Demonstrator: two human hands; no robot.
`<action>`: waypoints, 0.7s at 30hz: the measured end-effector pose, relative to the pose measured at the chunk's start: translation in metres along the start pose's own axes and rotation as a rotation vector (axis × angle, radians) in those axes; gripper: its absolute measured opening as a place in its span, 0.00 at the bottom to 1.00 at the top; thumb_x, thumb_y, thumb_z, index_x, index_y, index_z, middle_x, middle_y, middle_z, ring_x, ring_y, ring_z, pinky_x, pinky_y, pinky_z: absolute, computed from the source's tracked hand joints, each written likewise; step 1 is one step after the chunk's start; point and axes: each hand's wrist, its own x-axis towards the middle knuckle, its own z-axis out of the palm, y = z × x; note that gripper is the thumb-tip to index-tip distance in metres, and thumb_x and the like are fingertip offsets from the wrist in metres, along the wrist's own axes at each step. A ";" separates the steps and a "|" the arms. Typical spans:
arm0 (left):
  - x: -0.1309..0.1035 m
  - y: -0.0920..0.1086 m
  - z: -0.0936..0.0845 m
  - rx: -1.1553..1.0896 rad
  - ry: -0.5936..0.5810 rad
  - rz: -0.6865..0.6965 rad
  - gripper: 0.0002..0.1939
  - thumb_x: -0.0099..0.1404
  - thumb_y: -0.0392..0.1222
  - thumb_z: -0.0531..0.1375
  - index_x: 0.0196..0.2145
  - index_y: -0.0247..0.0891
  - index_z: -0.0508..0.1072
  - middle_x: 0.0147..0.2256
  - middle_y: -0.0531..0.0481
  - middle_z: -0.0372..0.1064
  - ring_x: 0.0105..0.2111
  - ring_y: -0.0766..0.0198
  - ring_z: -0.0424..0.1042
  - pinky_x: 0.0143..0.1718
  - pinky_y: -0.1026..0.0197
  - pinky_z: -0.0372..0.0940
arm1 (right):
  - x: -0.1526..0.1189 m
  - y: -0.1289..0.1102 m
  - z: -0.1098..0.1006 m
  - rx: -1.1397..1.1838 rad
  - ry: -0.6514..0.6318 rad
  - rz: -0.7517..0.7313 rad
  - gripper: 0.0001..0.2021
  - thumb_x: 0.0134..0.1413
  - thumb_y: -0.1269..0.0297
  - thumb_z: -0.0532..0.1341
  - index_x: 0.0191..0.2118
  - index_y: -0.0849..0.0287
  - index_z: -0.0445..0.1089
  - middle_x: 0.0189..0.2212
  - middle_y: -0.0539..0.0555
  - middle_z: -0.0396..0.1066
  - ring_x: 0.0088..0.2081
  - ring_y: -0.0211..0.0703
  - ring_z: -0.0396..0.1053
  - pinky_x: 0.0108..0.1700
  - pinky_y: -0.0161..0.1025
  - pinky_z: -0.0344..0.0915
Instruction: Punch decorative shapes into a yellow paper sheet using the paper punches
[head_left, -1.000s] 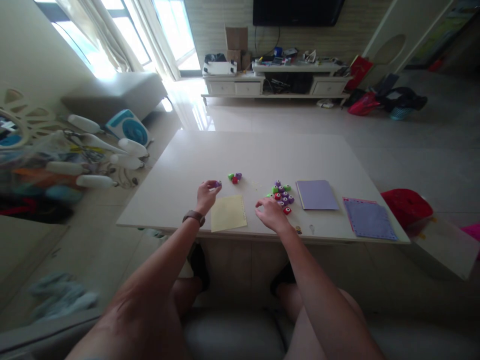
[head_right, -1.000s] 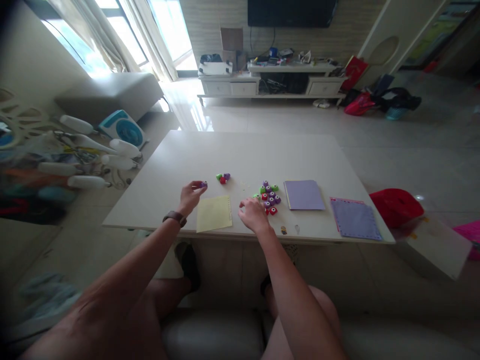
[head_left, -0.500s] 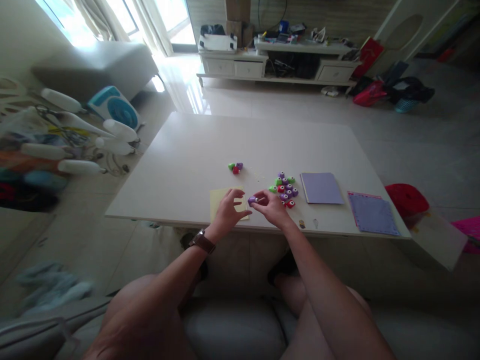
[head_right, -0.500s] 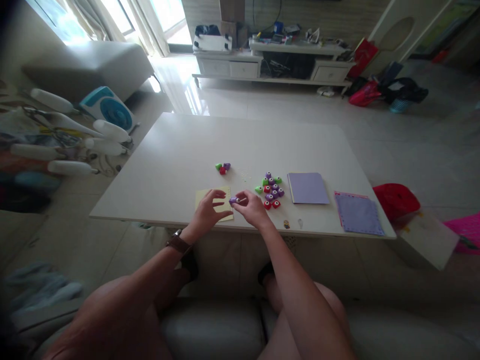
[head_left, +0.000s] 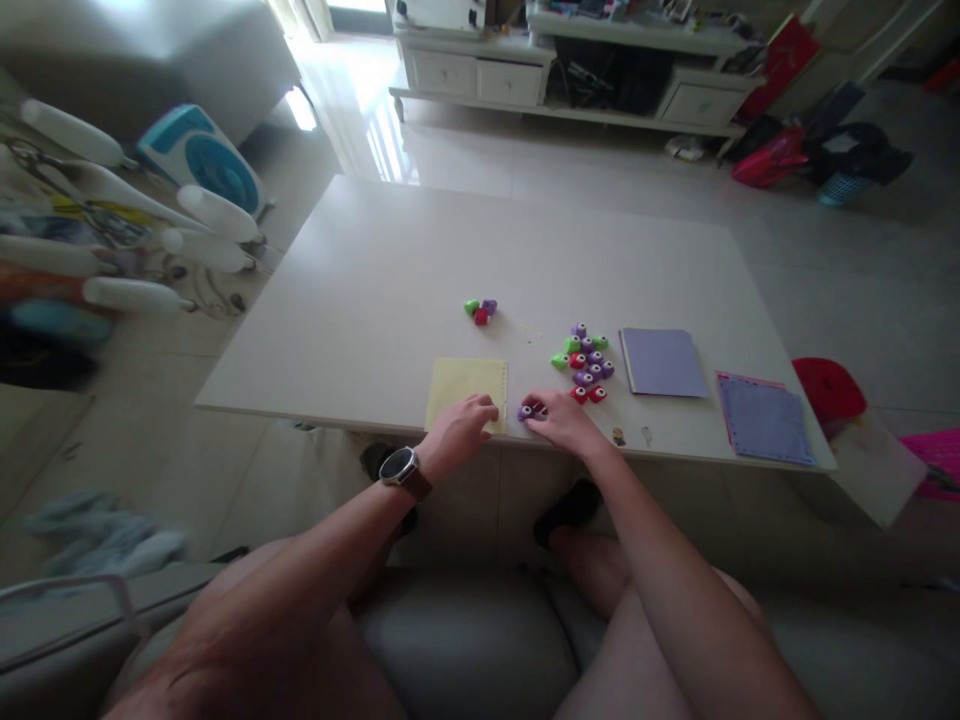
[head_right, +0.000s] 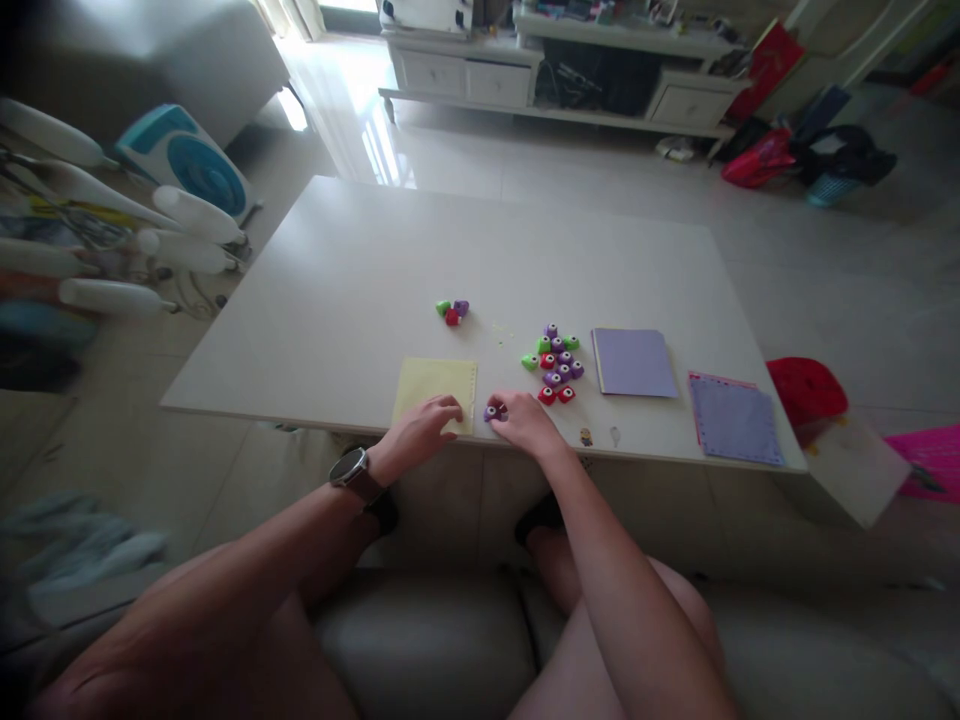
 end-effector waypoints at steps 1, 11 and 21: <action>0.001 0.001 0.000 -0.009 -0.007 0.007 0.09 0.64 0.31 0.63 0.40 0.41 0.78 0.47 0.45 0.76 0.50 0.53 0.75 0.53 0.53 0.70 | -0.001 -0.001 0.000 0.023 -0.015 0.002 0.10 0.53 0.76 0.65 0.40 0.57 0.78 0.38 0.54 0.81 0.40 0.43 0.78 0.45 0.36 0.71; 0.004 0.014 -0.006 -0.041 -0.008 0.005 0.11 0.69 0.31 0.58 0.34 0.38 0.80 0.42 0.46 0.76 0.42 0.59 0.75 0.48 0.58 0.69 | -0.004 -0.004 0.002 0.177 -0.054 0.021 0.07 0.57 0.74 0.67 0.40 0.58 0.80 0.36 0.54 0.83 0.37 0.43 0.80 0.42 0.36 0.73; 0.004 0.014 -0.005 -0.034 -0.001 0.013 0.12 0.67 0.29 0.58 0.35 0.38 0.82 0.42 0.46 0.77 0.43 0.59 0.75 0.48 0.59 0.69 | -0.003 0.000 0.003 0.196 -0.062 0.014 0.08 0.60 0.71 0.66 0.44 0.59 0.81 0.39 0.56 0.83 0.40 0.45 0.80 0.44 0.37 0.73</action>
